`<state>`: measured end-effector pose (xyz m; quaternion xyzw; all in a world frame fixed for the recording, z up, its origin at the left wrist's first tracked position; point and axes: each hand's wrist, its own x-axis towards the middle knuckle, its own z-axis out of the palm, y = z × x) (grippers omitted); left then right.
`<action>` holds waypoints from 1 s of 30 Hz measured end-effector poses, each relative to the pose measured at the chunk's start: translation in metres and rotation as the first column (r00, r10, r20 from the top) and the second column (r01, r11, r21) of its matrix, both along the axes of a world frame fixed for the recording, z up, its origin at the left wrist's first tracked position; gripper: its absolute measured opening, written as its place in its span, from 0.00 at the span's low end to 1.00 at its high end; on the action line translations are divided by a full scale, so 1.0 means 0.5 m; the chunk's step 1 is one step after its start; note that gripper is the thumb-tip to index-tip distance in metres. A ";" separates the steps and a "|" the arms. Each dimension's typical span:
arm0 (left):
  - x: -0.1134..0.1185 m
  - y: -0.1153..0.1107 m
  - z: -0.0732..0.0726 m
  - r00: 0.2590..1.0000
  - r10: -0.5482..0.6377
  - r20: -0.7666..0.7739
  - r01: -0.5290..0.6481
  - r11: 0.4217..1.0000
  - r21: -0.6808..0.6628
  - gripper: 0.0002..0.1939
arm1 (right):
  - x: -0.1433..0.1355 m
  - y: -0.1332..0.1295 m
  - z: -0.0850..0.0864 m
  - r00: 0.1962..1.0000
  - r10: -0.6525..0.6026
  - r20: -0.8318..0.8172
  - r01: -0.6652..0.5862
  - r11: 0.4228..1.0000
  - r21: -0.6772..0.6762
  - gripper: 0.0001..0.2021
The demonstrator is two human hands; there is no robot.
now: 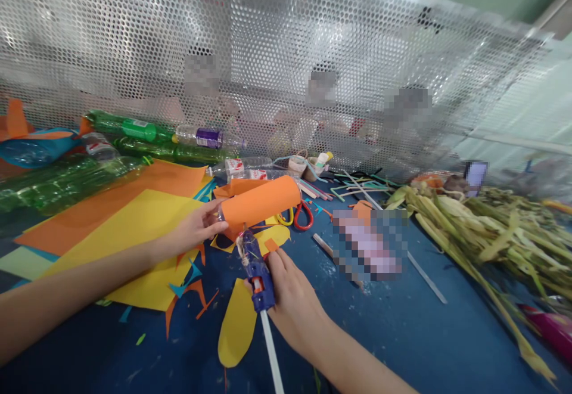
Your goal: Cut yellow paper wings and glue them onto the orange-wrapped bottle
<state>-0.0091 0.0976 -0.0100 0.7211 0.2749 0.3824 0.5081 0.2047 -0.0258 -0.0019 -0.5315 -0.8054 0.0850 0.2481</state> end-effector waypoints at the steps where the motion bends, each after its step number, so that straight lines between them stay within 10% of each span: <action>1: 0.000 0.000 0.000 1.000 -0.002 0.001 0.002 1.000 -0.004 0.27 | 0.001 0.001 -0.001 1.000 -0.008 -0.008 0.008 1.000 0.005 0.09; 30: 0.001 -0.004 0.006 1.000 -0.007 -0.015 0.007 1.000 -0.005 0.28 | 0.002 -0.004 0.011 0.997 -0.023 -0.071 0.014 0.991 -0.133 0.05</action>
